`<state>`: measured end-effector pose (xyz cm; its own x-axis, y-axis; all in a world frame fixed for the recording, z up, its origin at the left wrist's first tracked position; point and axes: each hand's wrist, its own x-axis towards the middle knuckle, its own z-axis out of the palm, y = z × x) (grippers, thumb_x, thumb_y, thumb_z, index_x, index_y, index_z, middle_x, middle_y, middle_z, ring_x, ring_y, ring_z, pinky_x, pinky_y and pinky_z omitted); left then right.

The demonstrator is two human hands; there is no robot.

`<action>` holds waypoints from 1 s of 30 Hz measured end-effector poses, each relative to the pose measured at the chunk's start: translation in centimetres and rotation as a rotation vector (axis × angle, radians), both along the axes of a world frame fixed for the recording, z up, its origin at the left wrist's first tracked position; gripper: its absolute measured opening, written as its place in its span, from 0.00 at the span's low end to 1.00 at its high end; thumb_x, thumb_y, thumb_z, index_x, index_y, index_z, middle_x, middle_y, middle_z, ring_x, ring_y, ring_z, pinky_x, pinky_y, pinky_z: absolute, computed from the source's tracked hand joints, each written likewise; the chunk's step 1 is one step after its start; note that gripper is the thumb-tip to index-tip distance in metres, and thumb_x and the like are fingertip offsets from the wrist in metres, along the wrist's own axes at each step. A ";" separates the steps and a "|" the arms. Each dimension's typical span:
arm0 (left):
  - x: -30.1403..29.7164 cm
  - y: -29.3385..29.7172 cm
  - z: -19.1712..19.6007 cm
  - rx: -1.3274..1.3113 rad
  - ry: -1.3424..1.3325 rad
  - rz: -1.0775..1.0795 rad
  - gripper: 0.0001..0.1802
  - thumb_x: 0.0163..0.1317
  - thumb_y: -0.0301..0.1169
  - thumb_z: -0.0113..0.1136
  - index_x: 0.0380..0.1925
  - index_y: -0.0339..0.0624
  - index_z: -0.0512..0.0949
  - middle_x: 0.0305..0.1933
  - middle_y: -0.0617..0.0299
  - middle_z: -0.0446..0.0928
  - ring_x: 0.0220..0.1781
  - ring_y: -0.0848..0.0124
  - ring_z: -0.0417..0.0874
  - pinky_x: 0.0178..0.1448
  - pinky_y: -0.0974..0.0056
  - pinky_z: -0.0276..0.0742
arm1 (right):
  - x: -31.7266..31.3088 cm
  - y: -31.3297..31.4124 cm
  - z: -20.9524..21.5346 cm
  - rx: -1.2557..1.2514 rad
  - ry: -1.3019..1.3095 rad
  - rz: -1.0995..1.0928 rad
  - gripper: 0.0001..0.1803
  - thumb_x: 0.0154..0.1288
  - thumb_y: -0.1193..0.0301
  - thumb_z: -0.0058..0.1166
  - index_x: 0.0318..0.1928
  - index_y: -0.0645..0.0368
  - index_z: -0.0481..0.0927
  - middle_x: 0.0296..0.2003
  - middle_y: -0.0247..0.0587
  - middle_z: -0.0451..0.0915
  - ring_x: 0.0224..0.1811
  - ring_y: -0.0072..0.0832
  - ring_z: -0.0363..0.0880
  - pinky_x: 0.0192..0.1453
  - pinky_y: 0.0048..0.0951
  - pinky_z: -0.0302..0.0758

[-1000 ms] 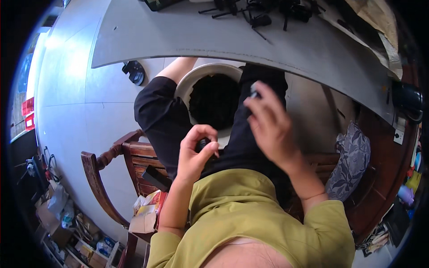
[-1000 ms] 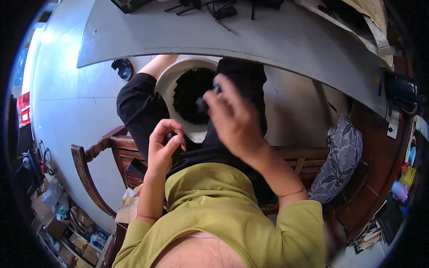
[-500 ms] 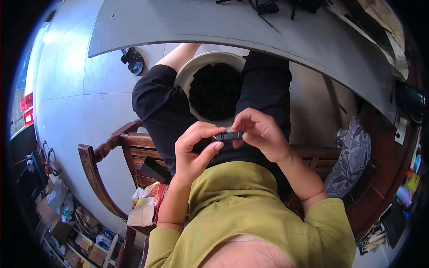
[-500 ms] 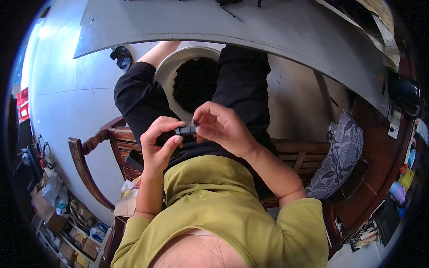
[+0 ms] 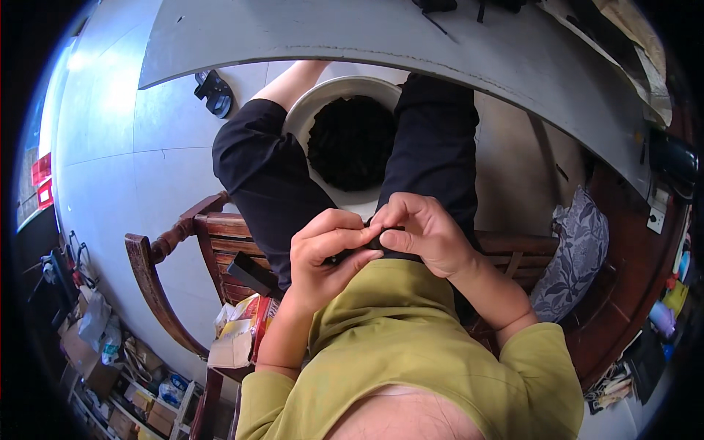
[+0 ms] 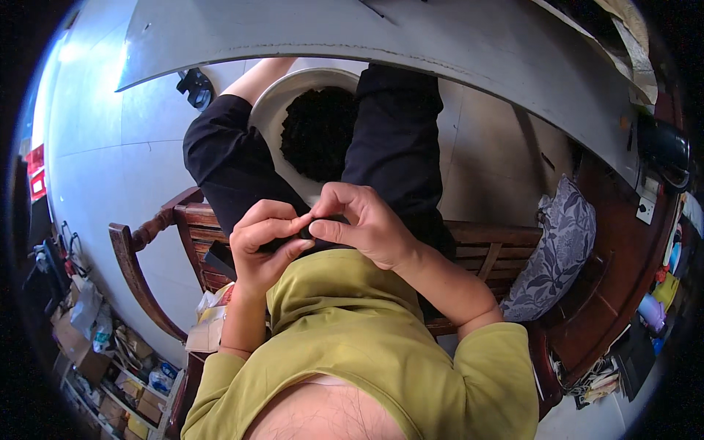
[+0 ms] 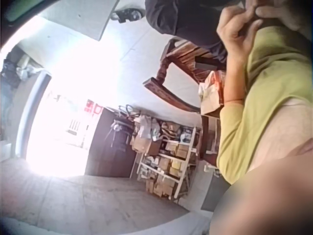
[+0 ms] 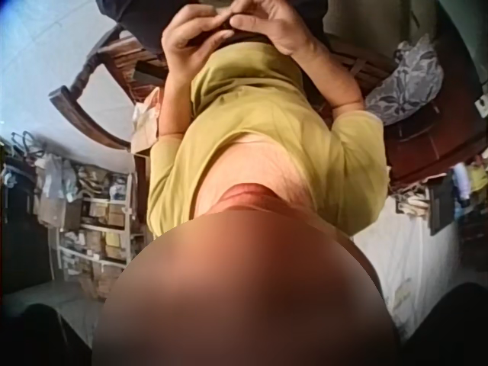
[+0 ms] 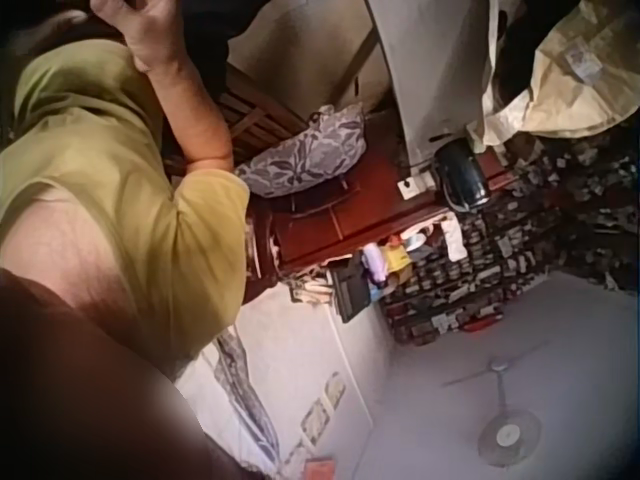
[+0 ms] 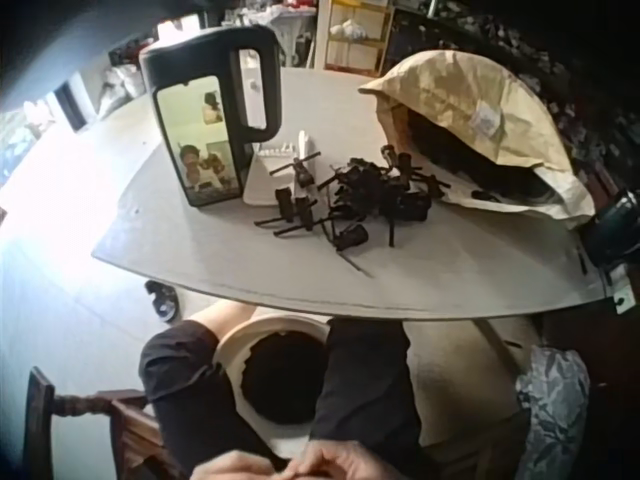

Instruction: Attaching small black plastic clips to drone propellers while sitting at a table.

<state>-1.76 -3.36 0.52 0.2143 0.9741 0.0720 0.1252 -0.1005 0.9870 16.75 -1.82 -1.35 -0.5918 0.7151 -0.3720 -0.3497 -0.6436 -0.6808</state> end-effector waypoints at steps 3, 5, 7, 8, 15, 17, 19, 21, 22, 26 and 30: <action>0.0 -0.2 -0.3 -0.011 -0.011 -0.038 0.16 0.40 0.22 0.70 0.34 0.35 0.82 0.30 0.58 0.74 0.31 0.69 0.75 0.34 0.70 0.70 | 0.4 -0.2 -0.7 -0.093 0.110 0.011 0.11 0.55 0.76 0.61 0.35 0.57 0.71 0.37 0.34 0.75 0.42 0.21 0.73 0.49 0.21 0.69; 0.0 -0.3 -0.5 -0.085 -0.079 -0.033 0.17 0.41 0.23 0.70 0.35 0.36 0.82 0.30 0.58 0.74 0.32 0.70 0.75 0.35 0.70 0.70 | 0.4 -0.2 -0.8 -0.134 0.135 0.039 0.13 0.53 0.76 0.63 0.35 0.56 0.71 0.38 0.34 0.75 0.42 0.22 0.73 0.50 0.22 0.68; -0.2 -0.4 -0.8 -0.074 -0.091 0.001 0.17 0.42 0.24 0.69 0.36 0.37 0.82 0.30 0.59 0.74 0.33 0.70 0.75 0.36 0.70 0.70 | 0.3 -0.2 -0.9 -0.190 0.239 0.031 0.15 0.51 0.75 0.65 0.35 0.55 0.70 0.40 0.33 0.73 0.45 0.22 0.71 0.53 0.23 0.66; -0.4 -0.4 -0.6 -0.098 -0.098 -0.002 0.16 0.41 0.23 0.69 0.36 0.36 0.82 0.31 0.59 0.74 0.34 0.70 0.76 0.37 0.70 0.70 | 0.3 0.1 -0.8 -0.180 0.255 0.077 0.16 0.50 0.76 0.65 0.36 0.54 0.70 0.41 0.32 0.72 0.48 0.21 0.69 0.54 0.24 0.64; -0.8 -0.3 -0.1 -0.025 -0.089 -0.129 0.15 0.40 0.23 0.70 0.33 0.36 0.82 0.33 0.58 0.75 0.34 0.69 0.77 0.35 0.70 0.72 | 0.3 -0.1 -0.2 -0.226 0.257 0.144 0.13 0.49 0.83 0.61 0.32 0.56 0.72 0.39 0.35 0.75 0.43 0.21 0.73 0.49 0.22 0.68; -0.7 -0.2 -0.1 -0.016 -0.059 -0.112 0.15 0.40 0.23 0.71 0.32 0.35 0.82 0.32 0.58 0.75 0.32 0.69 0.78 0.34 0.70 0.72 | 0.0 -0.7 -0.7 -0.288 0.292 0.074 0.12 0.49 0.84 0.60 0.32 0.56 0.73 0.38 0.36 0.76 0.42 0.22 0.74 0.49 0.22 0.69; -0.5 -0.1 -0.2 0.012 -0.049 -0.110 0.15 0.39 0.23 0.71 0.32 0.36 0.82 0.30 0.57 0.75 0.31 0.69 0.78 0.33 0.70 0.73 | -0.3 -1.0 -0.9 -0.349 0.324 0.003 0.12 0.49 0.85 0.59 0.31 0.57 0.74 0.37 0.37 0.78 0.41 0.23 0.75 0.49 0.22 0.70; -0.4 -0.2 0.0 0.040 -0.045 -0.106 0.15 0.39 0.22 0.71 0.32 0.34 0.82 0.30 0.57 0.75 0.31 0.68 0.78 0.33 0.69 0.73 | -0.6 -1.4 -0.7 -0.380 0.337 -0.078 0.10 0.49 0.86 0.58 0.28 0.58 0.73 0.35 0.37 0.78 0.38 0.22 0.77 0.43 0.20 0.75; -0.5 -0.2 0.2 0.059 -0.051 -0.104 0.15 0.39 0.22 0.71 0.32 0.34 0.82 0.30 0.57 0.75 0.31 0.68 0.78 0.32 0.69 0.73 | -0.7 -1.4 -0.5 -0.377 0.339 -0.075 0.10 0.49 0.86 0.58 0.28 0.58 0.73 0.35 0.37 0.78 0.38 0.22 0.77 0.43 0.20 0.75; -1.0 -0.2 0.6 0.094 -0.019 -0.100 0.14 0.41 0.21 0.69 0.32 0.32 0.81 0.30 0.54 0.76 0.31 0.65 0.80 0.34 0.69 0.74 | -1.3 -1.2 0.0 -0.405 0.326 -0.078 0.10 0.49 0.87 0.57 0.26 0.58 0.76 0.34 0.36 0.78 0.38 0.22 0.77 0.43 0.19 0.74; -1.4 0.0 0.2 0.051 -0.023 -0.090 0.13 0.42 0.23 0.70 0.31 0.34 0.81 0.30 0.54 0.76 0.31 0.65 0.80 0.34 0.68 0.74 | -1.3 -1.2 -1.1 -0.360 0.344 -0.030 0.10 0.51 0.85 0.56 0.32 0.57 0.75 0.38 0.37 0.79 0.43 0.24 0.76 0.50 0.22 0.71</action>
